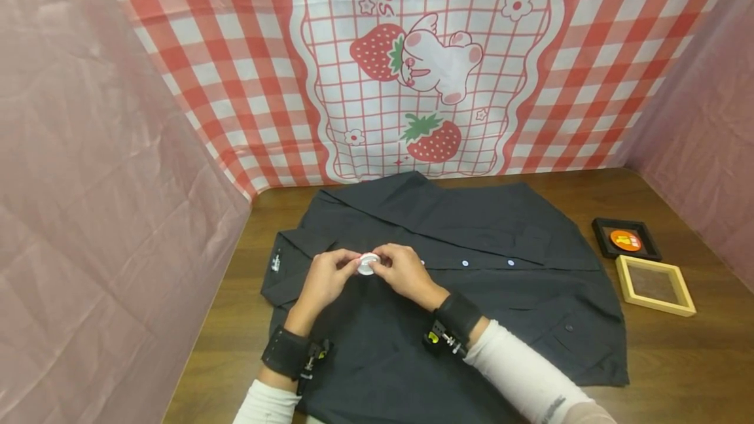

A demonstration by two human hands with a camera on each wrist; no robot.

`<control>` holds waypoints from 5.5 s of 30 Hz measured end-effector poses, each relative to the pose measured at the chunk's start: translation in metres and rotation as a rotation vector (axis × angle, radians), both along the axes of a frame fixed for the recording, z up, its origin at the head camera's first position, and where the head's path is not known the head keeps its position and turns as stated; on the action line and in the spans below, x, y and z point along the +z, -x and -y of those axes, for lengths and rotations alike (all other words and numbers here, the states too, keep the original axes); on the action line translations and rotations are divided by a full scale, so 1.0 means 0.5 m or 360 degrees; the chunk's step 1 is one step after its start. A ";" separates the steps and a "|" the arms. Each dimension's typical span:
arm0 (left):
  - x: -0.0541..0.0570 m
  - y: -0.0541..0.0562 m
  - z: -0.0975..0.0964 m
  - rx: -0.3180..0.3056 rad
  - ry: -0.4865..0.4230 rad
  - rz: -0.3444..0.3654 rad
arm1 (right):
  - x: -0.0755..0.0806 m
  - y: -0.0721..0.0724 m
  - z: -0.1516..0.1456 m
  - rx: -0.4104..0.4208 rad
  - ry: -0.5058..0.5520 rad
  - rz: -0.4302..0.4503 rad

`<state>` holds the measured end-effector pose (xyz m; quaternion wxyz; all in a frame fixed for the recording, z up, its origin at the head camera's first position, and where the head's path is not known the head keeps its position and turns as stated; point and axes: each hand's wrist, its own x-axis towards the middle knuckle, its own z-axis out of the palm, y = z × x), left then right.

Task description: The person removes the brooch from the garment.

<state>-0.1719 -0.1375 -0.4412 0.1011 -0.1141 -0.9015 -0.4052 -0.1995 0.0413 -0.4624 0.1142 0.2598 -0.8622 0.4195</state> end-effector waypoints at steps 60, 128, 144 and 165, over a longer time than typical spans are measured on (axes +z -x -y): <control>-0.019 0.007 -0.008 -0.0009 -0.0114 0.0092 | -0.008 0.005 -0.015 0.0021 0.0114 0.0095; -0.025 0.008 -0.009 -0.0017 -0.0068 0.0098 | 0.001 0.014 -0.039 0.0280 0.0077 0.0302; -0.019 -0.001 -0.011 -0.0049 0.0002 0.0077 | 0.016 0.013 -0.053 0.0408 -0.0034 0.0412; -0.024 -0.010 -0.016 -0.0198 -0.0071 -0.0117 | 0.019 0.019 -0.073 0.0560 0.0135 0.0779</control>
